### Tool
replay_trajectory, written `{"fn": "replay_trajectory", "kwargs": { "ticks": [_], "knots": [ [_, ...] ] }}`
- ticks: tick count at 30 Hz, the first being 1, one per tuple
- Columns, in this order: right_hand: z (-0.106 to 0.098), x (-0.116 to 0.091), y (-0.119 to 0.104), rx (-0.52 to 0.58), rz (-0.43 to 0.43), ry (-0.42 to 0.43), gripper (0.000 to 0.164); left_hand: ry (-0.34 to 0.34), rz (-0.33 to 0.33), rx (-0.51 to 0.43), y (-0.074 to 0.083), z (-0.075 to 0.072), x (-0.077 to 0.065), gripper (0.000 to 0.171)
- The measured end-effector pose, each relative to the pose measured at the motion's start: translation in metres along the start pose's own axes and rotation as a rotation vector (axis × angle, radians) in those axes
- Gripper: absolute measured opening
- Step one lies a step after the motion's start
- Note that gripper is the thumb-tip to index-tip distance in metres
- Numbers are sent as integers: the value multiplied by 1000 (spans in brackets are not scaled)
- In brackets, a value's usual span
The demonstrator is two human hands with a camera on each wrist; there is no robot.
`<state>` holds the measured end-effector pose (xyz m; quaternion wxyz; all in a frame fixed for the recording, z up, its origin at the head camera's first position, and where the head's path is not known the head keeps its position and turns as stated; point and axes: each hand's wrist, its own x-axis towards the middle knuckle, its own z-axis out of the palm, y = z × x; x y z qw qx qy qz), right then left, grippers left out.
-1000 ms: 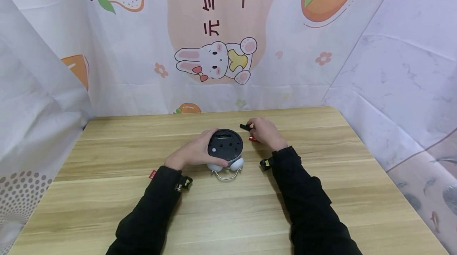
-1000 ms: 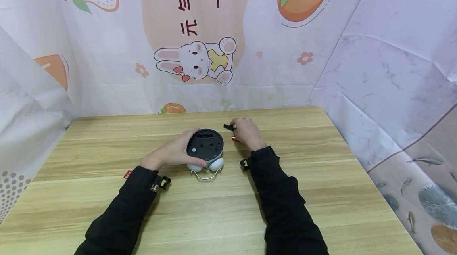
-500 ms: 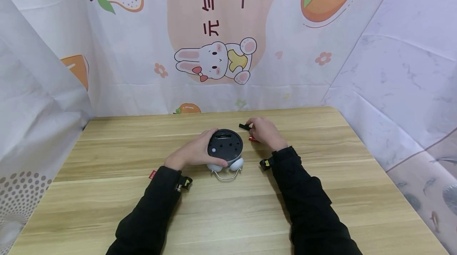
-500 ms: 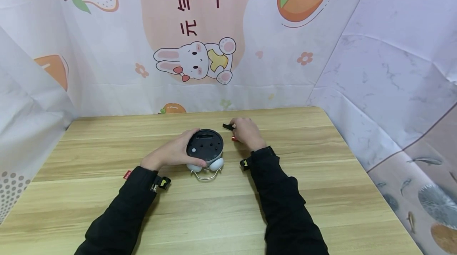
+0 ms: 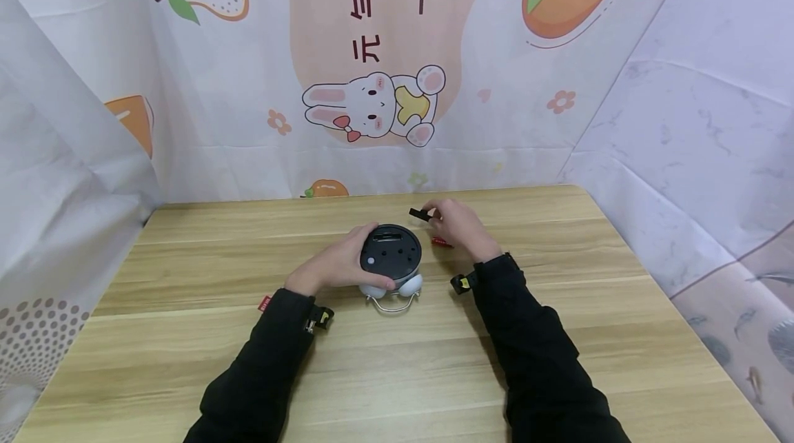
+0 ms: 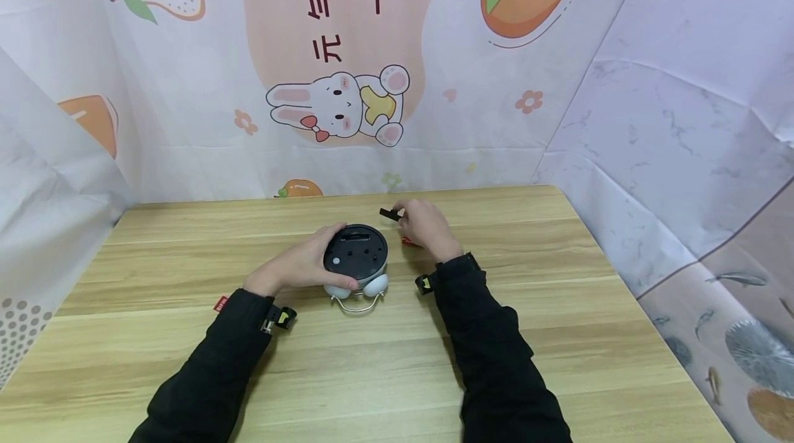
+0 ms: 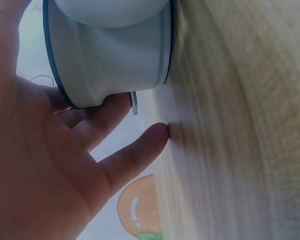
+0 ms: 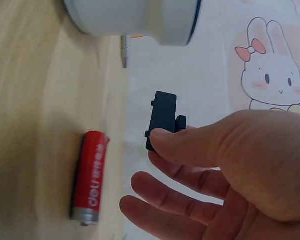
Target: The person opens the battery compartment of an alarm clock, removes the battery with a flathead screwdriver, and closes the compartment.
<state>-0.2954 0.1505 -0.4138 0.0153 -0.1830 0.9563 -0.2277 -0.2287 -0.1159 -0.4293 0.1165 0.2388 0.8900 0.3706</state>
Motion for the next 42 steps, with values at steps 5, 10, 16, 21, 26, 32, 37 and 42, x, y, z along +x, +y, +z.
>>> {"fn": "replay_trajectory", "kwargs": {
  "ticks": [5, 10, 16, 21, 26, 32, 37, 42],
  "knots": [
    [-6, -3, -8, 12, -31, 13, 29, 0, 2, 5, 0, 0, 0, 125],
    [-10, -5, -16, 47, -113, 12, 28, -6, -7, 7, 0, 0, -1, 127],
    [-15, -8, -27, 45, -260, -5, 26, -6, -5, 1, 0, 0, 0, 128],
    [-15, -8, -34, 20, -312, -29, 27, -11, -7, -17, -1, 0, 0, 126],
    [-10, -7, -36, 20, -369, -40, 27, -11, 4, -19, -1, 0, 0, 123],
    [-8, -8, -40, 15, -387, -76, 28, -11, 33, -26, -1, -1, 1, 118],
    [-5, -8, -42, -4, -384, -104, 28, -13, 44, -34, -2, -1, 2, 114],
    [-2, -7, -41, 4, -422, -107, 27, -21, 41, -51, -3, -1, 2, 114]
  ]
}}
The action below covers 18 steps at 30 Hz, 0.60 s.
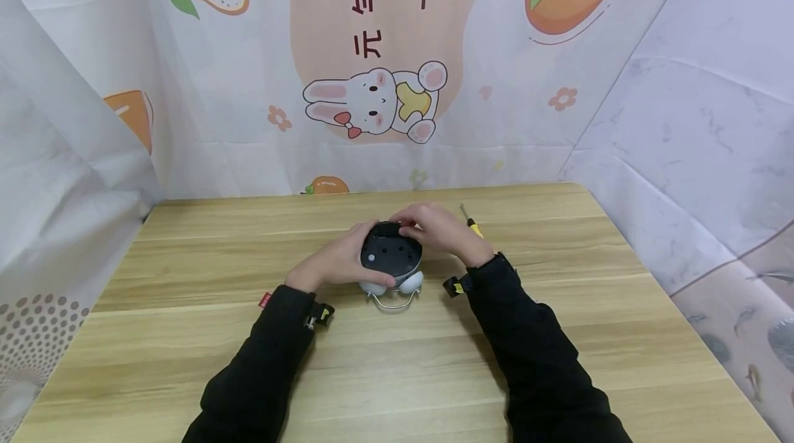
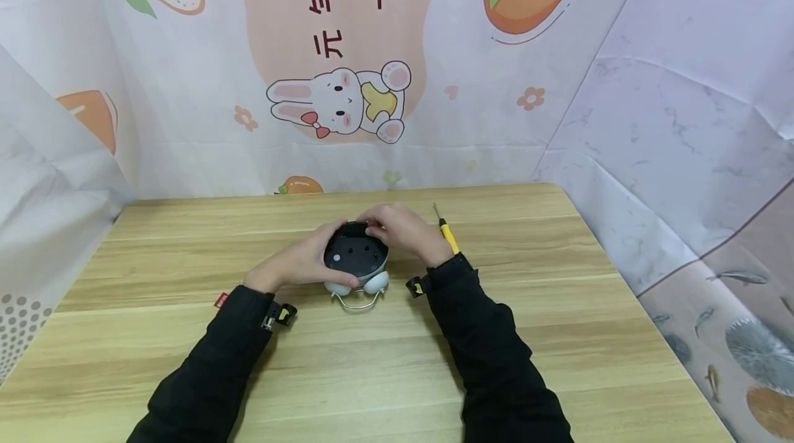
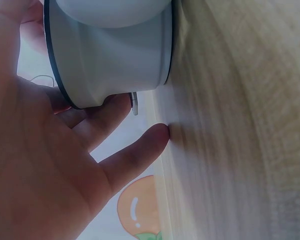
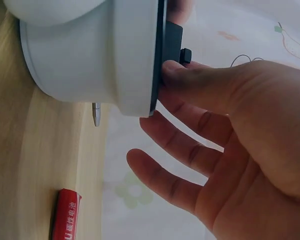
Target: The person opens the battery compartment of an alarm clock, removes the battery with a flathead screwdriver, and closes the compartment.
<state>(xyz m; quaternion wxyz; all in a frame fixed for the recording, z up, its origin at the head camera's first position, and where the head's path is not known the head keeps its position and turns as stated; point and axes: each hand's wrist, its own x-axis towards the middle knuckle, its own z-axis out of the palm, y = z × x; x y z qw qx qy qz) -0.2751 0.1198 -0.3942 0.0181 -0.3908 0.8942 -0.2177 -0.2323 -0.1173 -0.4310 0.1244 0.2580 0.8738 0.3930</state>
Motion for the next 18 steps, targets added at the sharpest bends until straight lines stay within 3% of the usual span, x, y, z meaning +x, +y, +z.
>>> {"fn": "replay_trajectory", "kwargs": {
  "ticks": [6, 18],
  "knots": [
    [3, 1, 1, -19, -46, 4, 26, -3, -1, 15, 0, 0, 0, 115],
    [6, 3, 0, -44, -27, -13, 28, -8, -11, 23, 1, -1, 0, 119]
  ]
}}
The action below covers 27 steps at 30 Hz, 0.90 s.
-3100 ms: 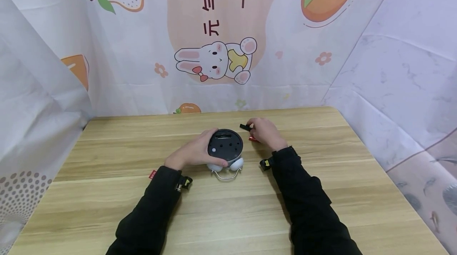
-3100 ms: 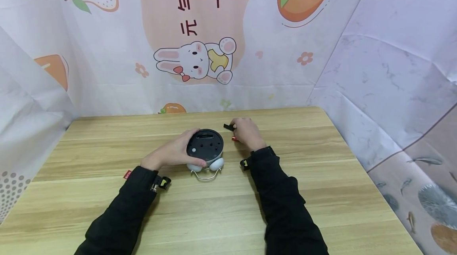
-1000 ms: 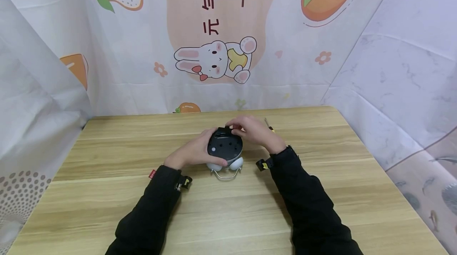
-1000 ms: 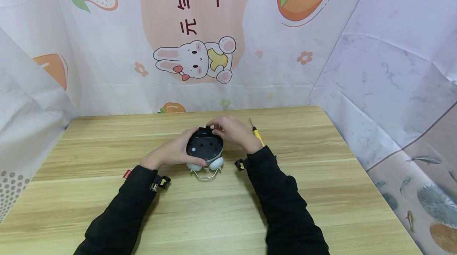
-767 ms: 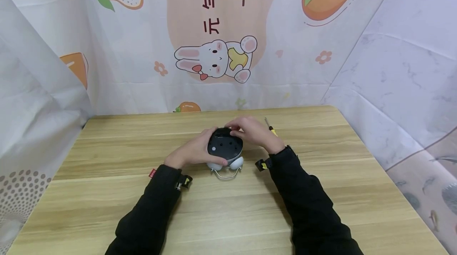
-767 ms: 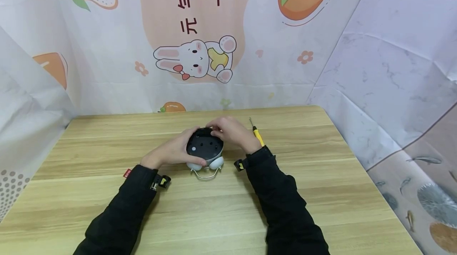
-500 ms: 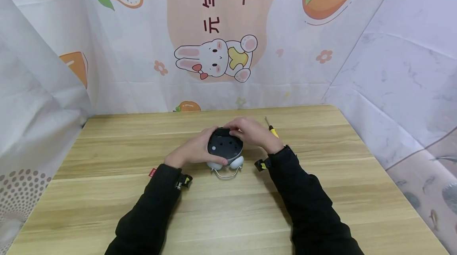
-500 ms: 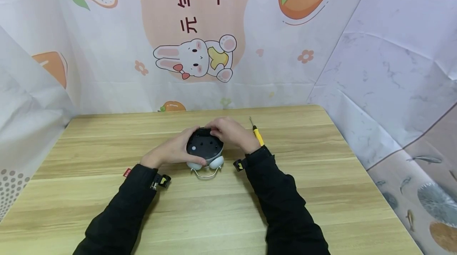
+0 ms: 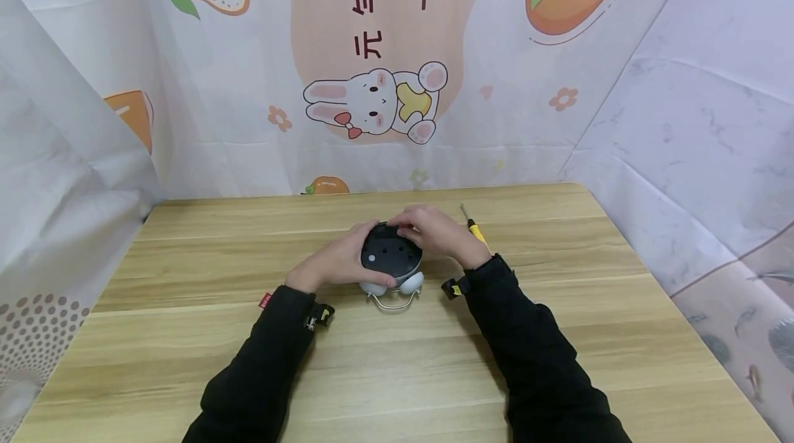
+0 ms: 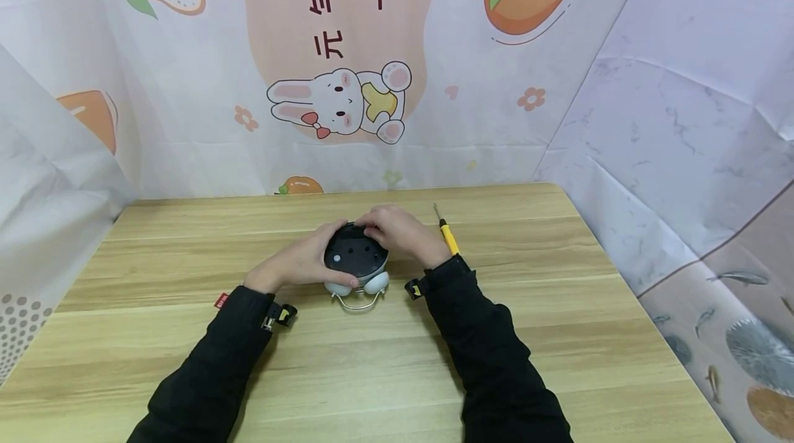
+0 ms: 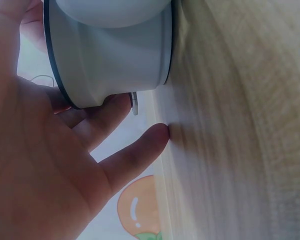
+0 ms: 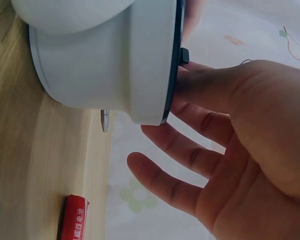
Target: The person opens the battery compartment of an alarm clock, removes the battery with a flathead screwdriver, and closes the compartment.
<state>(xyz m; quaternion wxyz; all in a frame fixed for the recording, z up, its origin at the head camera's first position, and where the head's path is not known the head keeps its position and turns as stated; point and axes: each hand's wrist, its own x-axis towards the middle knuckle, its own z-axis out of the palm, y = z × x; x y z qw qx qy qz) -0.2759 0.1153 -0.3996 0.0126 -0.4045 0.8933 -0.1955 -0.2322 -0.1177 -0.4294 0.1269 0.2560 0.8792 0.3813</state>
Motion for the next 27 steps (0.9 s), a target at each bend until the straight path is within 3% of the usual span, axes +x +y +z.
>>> {"fn": "replay_trajectory", "kwargs": {
  "ticks": [27],
  "knots": [
    [2, 0, -1, -8, 0, 13, 29, -1, -11, 15, 1, 0, 0, 123]
  ]
}}
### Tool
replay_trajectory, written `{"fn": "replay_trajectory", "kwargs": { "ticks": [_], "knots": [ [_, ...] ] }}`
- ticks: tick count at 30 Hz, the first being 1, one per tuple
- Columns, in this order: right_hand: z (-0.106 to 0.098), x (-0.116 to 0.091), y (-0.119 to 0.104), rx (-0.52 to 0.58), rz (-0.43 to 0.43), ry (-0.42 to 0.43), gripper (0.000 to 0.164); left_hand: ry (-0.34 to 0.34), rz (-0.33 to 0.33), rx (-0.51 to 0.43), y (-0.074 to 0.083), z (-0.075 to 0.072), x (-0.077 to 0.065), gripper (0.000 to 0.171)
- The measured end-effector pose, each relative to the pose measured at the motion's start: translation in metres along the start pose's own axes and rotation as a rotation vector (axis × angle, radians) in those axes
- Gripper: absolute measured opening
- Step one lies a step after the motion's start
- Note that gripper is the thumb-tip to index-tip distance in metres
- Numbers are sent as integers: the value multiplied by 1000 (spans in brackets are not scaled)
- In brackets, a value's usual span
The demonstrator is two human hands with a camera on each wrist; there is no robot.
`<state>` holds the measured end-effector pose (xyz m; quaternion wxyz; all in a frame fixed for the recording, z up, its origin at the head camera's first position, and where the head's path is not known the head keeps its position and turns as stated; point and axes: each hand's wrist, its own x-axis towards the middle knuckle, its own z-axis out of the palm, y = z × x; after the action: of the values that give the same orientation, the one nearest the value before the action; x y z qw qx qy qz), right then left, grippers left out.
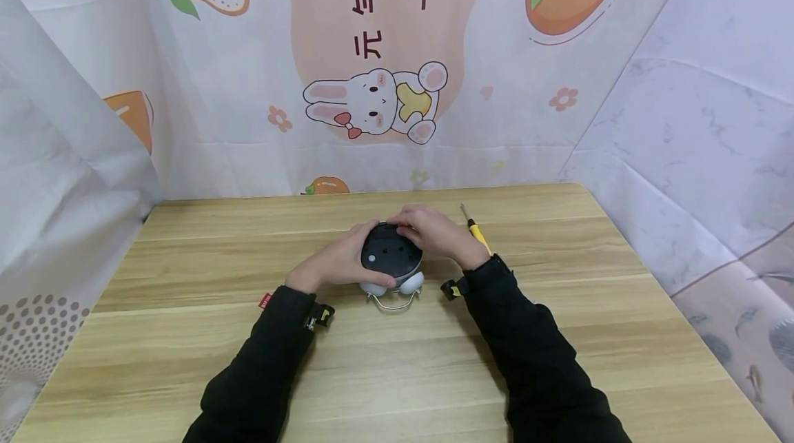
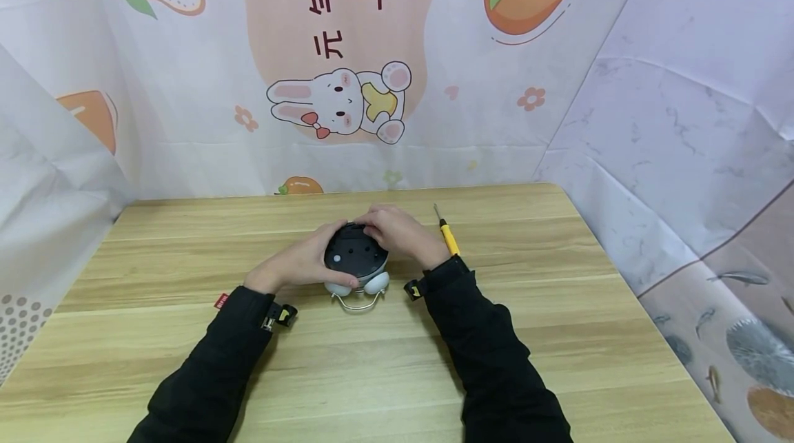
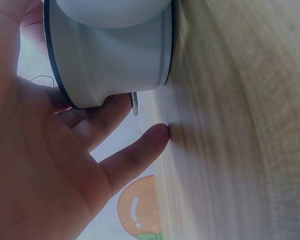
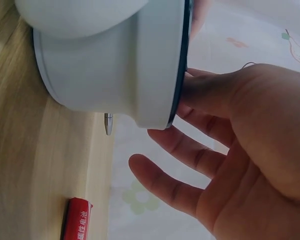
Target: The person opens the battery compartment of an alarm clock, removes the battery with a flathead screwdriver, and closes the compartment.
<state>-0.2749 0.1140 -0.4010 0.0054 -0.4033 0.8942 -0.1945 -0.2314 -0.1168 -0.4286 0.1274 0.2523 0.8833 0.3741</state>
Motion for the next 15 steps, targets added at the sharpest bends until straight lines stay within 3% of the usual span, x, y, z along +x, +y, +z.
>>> {"fn": "replay_trajectory", "kwargs": {
  "ticks": [6, 15],
  "knots": [
    [0, 0, -1, 17, -6, 9, 27, 15, -7, -34, -1, 1, -1, 128],
    [-1, -1, -1, 46, 12, -14, 31, 18, 2, -32, 1, 0, -2, 104]
  ]
}}
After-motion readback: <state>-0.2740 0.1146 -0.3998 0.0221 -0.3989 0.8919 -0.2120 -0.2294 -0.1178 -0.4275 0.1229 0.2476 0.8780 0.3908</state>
